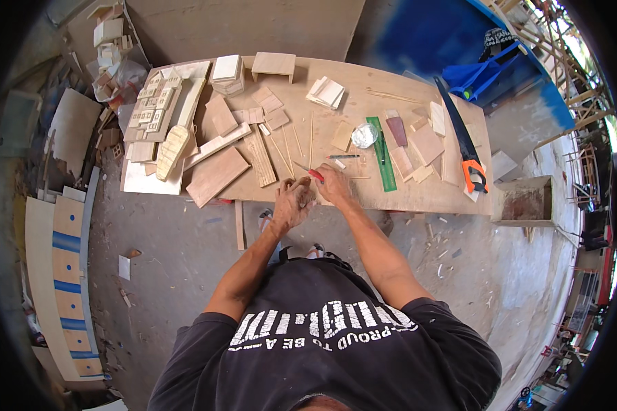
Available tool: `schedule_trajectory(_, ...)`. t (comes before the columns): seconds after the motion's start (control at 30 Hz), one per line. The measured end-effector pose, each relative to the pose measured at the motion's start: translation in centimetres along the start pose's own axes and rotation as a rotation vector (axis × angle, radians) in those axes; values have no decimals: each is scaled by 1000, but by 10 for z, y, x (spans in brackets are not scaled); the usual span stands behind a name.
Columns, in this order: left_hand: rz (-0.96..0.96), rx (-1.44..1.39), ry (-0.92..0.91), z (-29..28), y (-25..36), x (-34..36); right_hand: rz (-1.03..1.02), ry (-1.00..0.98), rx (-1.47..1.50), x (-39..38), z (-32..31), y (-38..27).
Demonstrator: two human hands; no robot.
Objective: The person shaves a thin wooden stick using a utility knife while holding it against a wooden workbench, frequently rotating the stick.
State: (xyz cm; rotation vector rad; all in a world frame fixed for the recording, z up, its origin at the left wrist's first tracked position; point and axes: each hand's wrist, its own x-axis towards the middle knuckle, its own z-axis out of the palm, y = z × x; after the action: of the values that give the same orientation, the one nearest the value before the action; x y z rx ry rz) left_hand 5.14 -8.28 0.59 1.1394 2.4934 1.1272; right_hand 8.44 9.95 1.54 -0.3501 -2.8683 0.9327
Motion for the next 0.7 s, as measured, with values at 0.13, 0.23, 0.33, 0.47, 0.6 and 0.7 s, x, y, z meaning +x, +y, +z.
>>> schedule_trajectory(0.13,-5,-1,20,-2,2,2,7,2,37,0,-3,-5)
schedule_trajectory(0.23,36,37,3,-5,-1,6,9,-12,1,0,-2,-3)
schedule_trajectory(0.33,58,134,28,-6,-11,3,7,2,6,-1,-2,-4)
schedule_trajectory(0.47,108,193,116,2,-25,-3,3,7,13,1,0,-3)
schedule_trajectory(0.6,120,312,135,6,-13,0,1,9,11,-1,-1,-3)
schedule_trajectory(0.7,99,368,112,5,4,5,-8,20,32,-1,-2,-1)
